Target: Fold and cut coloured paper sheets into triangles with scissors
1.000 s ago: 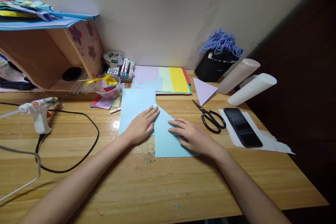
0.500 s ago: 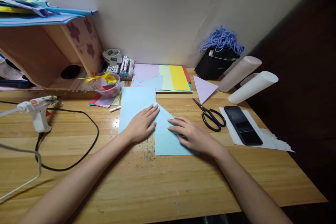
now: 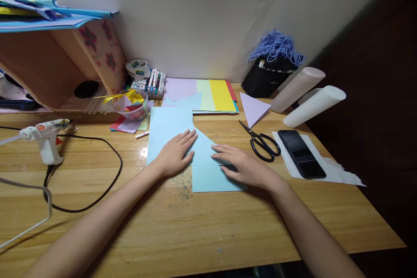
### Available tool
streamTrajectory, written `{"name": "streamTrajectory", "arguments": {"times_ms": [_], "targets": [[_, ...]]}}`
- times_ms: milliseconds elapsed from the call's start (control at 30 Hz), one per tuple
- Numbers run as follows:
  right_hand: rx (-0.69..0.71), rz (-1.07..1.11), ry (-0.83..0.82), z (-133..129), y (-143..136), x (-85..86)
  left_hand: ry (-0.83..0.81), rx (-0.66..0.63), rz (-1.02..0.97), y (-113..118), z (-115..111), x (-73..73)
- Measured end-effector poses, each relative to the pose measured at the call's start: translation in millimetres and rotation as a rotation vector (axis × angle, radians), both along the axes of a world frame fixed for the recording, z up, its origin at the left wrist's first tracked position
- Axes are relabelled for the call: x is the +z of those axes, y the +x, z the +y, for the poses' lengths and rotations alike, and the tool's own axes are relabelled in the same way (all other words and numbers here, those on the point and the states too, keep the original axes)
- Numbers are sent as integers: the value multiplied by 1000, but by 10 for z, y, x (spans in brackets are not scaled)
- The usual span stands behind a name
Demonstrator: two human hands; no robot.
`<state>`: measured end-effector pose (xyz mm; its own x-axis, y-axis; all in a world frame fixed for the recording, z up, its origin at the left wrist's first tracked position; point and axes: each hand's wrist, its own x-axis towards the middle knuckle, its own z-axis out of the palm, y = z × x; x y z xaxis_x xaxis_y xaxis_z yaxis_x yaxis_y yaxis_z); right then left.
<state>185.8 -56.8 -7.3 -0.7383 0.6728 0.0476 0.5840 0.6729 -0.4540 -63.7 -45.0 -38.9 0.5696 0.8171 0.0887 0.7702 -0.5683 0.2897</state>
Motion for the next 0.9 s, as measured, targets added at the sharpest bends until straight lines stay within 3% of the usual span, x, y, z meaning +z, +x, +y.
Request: {"name": "streamTrajectory", "arguments": {"times_ms": [367, 900], "targets": [[-93, 44, -155, 20, 181, 50, 10, 5, 5, 2, 1, 14], [-75, -14, 21, -323, 590, -59, 17, 2, 62, 2, 4, 32]]}}
